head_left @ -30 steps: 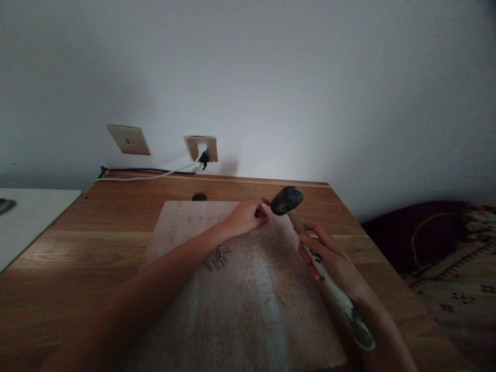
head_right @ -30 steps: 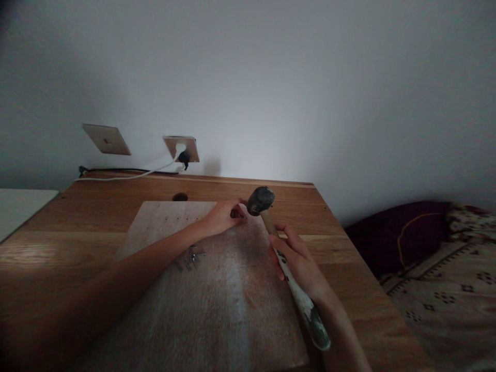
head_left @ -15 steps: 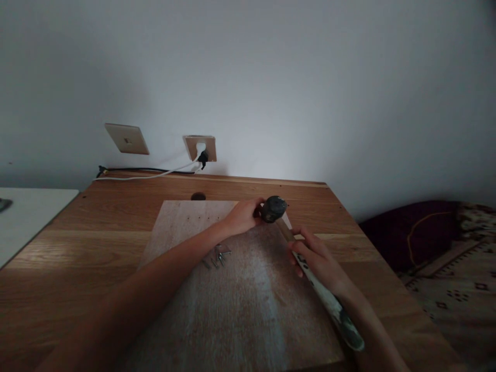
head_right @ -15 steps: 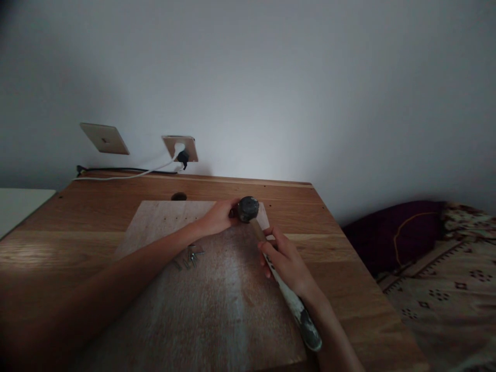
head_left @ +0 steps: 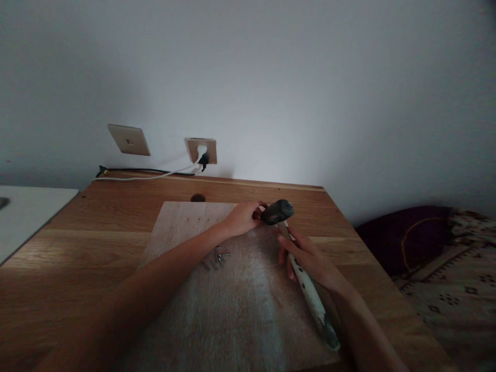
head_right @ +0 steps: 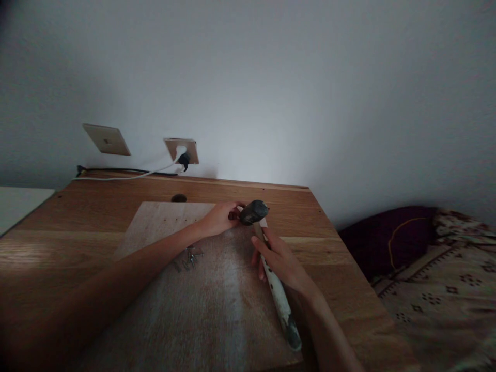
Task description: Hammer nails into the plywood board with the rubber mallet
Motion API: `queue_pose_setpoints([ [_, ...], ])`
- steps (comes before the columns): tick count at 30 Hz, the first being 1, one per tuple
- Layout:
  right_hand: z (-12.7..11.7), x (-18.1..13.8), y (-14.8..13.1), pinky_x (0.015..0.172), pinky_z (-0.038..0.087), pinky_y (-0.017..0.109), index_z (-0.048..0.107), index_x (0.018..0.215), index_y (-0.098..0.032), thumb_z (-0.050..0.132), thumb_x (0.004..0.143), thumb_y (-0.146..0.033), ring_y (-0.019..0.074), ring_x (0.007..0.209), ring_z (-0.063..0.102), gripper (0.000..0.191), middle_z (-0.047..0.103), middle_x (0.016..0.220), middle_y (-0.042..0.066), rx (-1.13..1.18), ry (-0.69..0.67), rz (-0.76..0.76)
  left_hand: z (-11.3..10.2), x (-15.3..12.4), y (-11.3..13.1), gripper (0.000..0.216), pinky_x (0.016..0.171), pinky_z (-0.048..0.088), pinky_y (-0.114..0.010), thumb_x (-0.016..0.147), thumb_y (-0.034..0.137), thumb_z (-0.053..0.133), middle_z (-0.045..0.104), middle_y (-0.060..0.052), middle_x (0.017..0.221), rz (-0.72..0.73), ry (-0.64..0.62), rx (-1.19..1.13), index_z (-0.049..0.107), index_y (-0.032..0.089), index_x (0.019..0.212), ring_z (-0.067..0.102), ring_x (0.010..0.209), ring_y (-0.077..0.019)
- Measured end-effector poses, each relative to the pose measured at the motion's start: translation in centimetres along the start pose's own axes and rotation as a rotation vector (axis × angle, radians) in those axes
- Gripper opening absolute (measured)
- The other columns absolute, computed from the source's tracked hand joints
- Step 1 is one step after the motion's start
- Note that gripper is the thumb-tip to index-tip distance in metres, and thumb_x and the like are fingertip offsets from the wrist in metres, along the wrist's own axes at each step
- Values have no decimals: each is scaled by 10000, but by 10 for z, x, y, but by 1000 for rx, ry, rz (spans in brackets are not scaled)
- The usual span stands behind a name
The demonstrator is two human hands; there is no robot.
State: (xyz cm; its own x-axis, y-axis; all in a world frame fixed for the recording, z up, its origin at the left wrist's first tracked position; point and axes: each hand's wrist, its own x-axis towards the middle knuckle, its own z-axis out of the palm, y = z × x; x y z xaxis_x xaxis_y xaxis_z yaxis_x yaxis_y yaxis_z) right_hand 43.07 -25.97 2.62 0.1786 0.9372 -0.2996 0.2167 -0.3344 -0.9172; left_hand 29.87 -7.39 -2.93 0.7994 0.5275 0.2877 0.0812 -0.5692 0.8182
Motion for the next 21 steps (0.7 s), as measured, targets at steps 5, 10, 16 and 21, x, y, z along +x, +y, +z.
queue_pose_setpoints([
  [5,-8,14,-7,385,403,232,579,863,-204,654,796,-519,108,378,515,331,576,553,-71,6,72,-28,-1,-1,3,438,778,569,-294,733,21,657,794,-57,966,1,-17,8,686,154,1149,749,859,-189],
  [10,-17,12,-23,357,312,230,621,931,-205,649,813,-529,107,359,457,346,521,509,-80,123,99,16,-2,-2,8,504,719,550,-291,744,73,721,787,-41,957,-25,-34,35,645,171,1232,735,806,-188],
  [16,-10,20,-30,341,312,214,603,979,-210,648,801,-445,92,416,453,298,560,647,-61,371,66,-8,-2,-2,7,432,761,548,-302,764,95,750,794,-48,946,-60,-36,61,655,153,1182,740,818,-193],
  [21,-14,26,-15,310,271,208,541,924,-228,586,850,-487,78,347,331,272,451,552,-104,183,47,-53,-2,-3,6,343,777,556,-303,789,100,726,801,-67,984,-28,-45,90,684,149,1125,755,858,-201],
])
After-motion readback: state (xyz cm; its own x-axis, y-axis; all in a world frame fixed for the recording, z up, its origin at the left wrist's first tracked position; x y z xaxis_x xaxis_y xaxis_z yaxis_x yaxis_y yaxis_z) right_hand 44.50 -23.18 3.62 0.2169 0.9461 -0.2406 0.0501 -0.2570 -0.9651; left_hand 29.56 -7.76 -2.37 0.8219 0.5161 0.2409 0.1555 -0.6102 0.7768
